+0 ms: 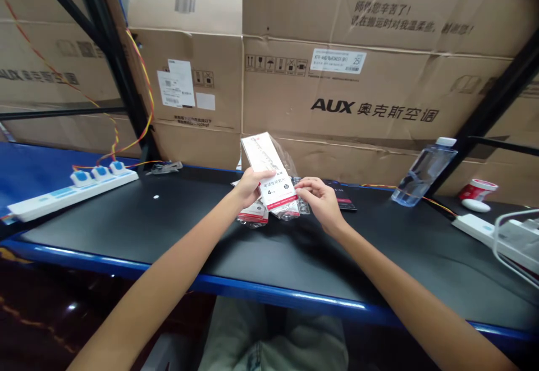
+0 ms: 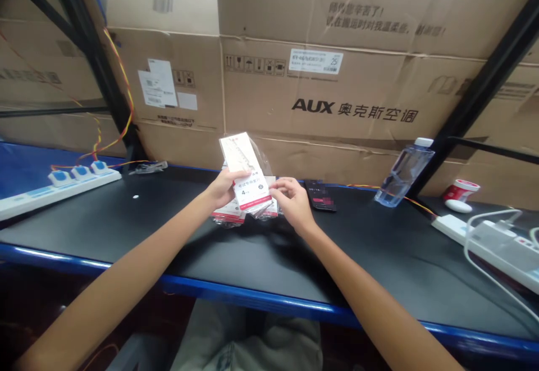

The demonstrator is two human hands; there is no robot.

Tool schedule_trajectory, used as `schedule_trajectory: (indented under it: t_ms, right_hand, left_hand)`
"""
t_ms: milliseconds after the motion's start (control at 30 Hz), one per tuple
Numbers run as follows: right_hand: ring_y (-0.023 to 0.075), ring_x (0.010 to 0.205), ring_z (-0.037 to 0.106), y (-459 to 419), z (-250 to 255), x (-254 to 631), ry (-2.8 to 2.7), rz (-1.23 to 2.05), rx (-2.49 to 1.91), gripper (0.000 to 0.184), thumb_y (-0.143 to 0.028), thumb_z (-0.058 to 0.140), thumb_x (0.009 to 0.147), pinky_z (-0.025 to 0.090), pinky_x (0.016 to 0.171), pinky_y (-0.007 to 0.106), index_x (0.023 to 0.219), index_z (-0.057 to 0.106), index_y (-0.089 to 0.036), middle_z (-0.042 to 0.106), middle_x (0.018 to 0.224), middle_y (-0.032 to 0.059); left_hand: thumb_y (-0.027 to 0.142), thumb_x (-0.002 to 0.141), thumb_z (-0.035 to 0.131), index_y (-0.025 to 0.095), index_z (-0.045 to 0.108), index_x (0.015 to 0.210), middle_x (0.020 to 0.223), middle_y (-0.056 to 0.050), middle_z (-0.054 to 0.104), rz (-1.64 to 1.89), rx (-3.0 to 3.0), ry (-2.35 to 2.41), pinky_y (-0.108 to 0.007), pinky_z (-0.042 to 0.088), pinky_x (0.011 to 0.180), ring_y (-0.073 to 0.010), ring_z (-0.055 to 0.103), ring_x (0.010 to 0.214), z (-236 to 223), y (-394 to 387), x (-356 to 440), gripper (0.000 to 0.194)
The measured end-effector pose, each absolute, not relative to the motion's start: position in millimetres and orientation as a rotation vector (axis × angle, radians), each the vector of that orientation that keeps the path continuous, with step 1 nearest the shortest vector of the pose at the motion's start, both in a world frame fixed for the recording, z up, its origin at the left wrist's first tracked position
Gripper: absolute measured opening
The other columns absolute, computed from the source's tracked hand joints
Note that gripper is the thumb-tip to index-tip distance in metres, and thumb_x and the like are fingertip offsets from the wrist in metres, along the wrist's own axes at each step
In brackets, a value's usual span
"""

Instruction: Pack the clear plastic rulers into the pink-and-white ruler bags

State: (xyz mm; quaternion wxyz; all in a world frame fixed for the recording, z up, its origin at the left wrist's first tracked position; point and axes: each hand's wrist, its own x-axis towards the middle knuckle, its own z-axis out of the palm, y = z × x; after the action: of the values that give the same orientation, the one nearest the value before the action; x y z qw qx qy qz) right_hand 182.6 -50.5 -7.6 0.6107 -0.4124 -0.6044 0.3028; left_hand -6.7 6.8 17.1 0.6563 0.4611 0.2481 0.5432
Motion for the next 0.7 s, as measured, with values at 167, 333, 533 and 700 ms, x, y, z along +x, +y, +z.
schedule_trajectory:
  t_ms: [167,333,533,700]
  right_hand:
    - [0.0186,0.083,0.063,-50.8,-6.0,181.8,-1.386,0.803,-0.953,0.015,-0.031,0.073,0.072,0.05,0.078,0.032,0.081,0.071,-0.019,0.065,0.099,0.0047]
    - [0.0181,0.085,0.061,-50.1,-5.6,183.8,-1.369,0.796,-0.949,0.018,-0.031,0.078,0.068,0.049,0.082,0.032,0.077,0.068,-0.018,0.065,0.104,0.0049]
    - [0.0191,0.083,0.063,-51.2,-5.1,183.4,-1.409,0.877,-0.932,0.022,-0.032,0.08,0.068,0.049,0.08,0.032,0.077,0.067,-0.018,0.067,0.089,0.0036]
    - [0.0171,0.08,0.062,-51.3,-3.8,183.6,-1.333,0.867,-0.924,0.026,-0.035,0.079,0.07,0.049,0.072,0.029,0.087,0.066,-0.02,0.068,0.091,0.0027]
  left_hand:
    - [0.007,0.069,0.077,0.01,0.069,0.103,0.102,-0.012,0.075,1.227,1.027,0.549,-0.046,0.059,0.088,-0.0268,0.072,0.09,17.6,5.3,-6.4,0.035]
    - [0.008,0.069,0.077,0.01,0.07,0.102,0.102,-0.013,0.075,1.248,1.016,0.544,-0.046,0.059,0.088,-0.0265,0.073,0.089,16.3,5.7,-4.8,0.033]
    - [0.008,0.069,0.077,0.011,0.068,0.101,0.099,-0.01,0.076,1.299,1.011,0.541,-0.046,0.058,0.092,-0.0256,0.073,0.088,19.3,5.1,-4.9,0.034]
    - [0.01,0.069,0.077,0.013,0.067,0.105,0.1,-0.009,0.076,1.241,1.04,0.554,-0.043,0.058,0.092,-0.0242,0.073,0.09,20.5,3.6,-7.3,0.037]
